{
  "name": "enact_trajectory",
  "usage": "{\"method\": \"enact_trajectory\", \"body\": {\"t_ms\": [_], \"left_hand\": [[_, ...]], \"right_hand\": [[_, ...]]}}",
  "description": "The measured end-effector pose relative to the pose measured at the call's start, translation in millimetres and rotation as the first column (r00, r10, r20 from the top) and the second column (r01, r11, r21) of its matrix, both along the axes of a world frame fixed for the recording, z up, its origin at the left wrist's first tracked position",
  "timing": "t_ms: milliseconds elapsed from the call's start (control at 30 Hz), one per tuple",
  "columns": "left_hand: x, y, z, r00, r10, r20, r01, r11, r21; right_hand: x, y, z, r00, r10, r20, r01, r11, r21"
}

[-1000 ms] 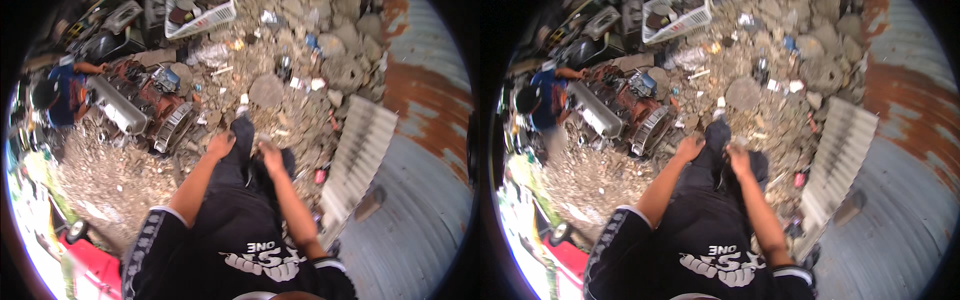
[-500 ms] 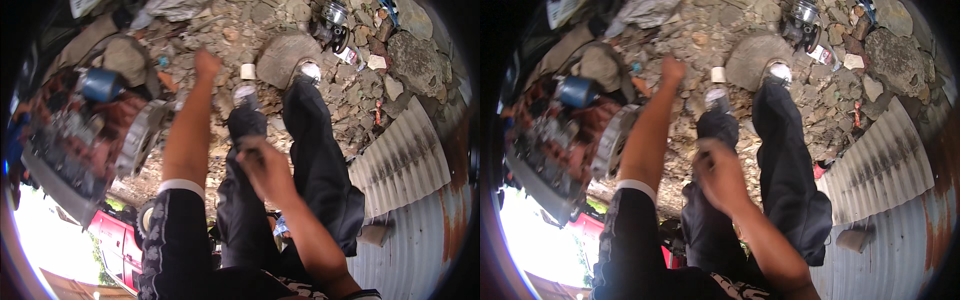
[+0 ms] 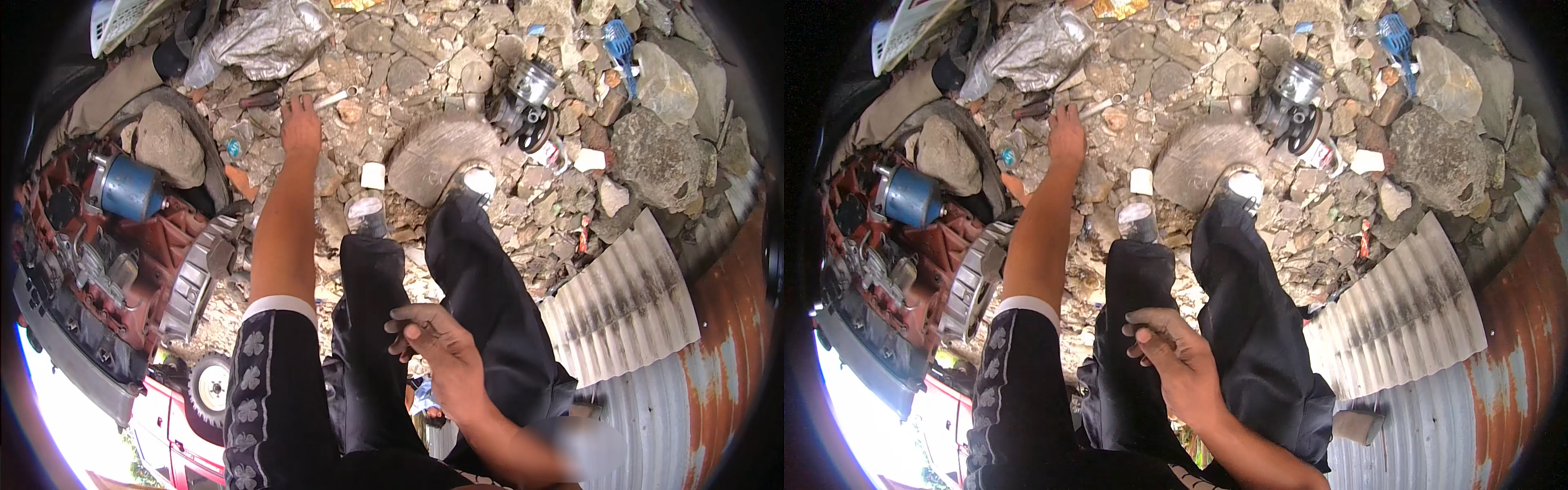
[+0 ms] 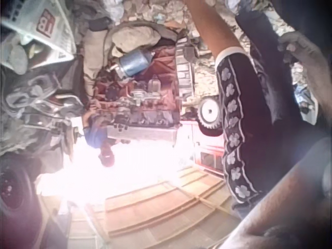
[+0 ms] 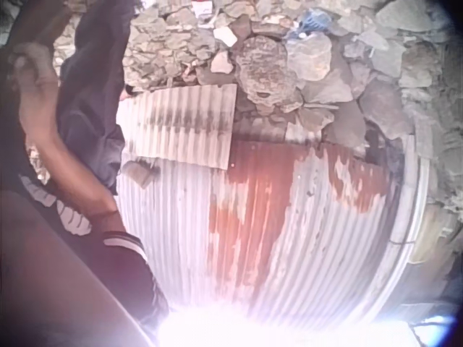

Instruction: The person uses a wrench to loosen and remove bolts from a car engine block. They manipulate the engine components and tools while standing in a cluttered outdoor area.

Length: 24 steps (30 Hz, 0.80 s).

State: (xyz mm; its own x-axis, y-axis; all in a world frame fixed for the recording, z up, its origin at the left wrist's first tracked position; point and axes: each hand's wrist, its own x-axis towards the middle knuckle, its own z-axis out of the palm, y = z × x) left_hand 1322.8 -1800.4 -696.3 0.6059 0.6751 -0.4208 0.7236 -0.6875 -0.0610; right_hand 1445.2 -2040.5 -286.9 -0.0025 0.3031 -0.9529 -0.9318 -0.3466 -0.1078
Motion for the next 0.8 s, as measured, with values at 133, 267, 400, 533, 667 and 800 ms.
{"method": "enact_trajectory", "body": {"t_ms": [133, 267, 400, 533, 667, 800], "left_hand": [[13, 13, -4, 0.983, -0.095, -0.159, 0.071, 0.986, -0.149], [18, -1, 12, 0.991, -0.123, -0.060, 0.116, 0.987, -0.112], [21, -54, 55, 0.840, 0.525, -0.138, -0.541, 0.790, -0.288], [-8, -142, 133, 0.534, 0.829, 0.166, -0.679, 0.538, -0.500], [13, -209, 282, 0.492, 0.853, 0.174, -0.490, 0.436, -0.754], [-16, -241, 459, 0.387, 0.910, 0.149, -0.462, 0.332, -0.822]], "right_hand": [[-1, 0, -6, 0.997, 0.065, 0.033, -0.064, 0.998, -0.031], [2, 2, -6, 0.995, 0.015, 0.102, -0.015, 1.000, -0.003], [-6, 10, -10, 0.976, 0.166, 0.144, -0.164, 0.986, -0.029], [-39, -2, -20, 0.977, 0.202, 0.072, -0.200, 0.979, -0.033], [-45, -43, -54, 0.776, 0.281, 0.565, -0.219, 0.959, -0.178], [-33, -71, 38, 0.870, 0.408, 0.277, -0.410, 0.910, -0.052]]}}
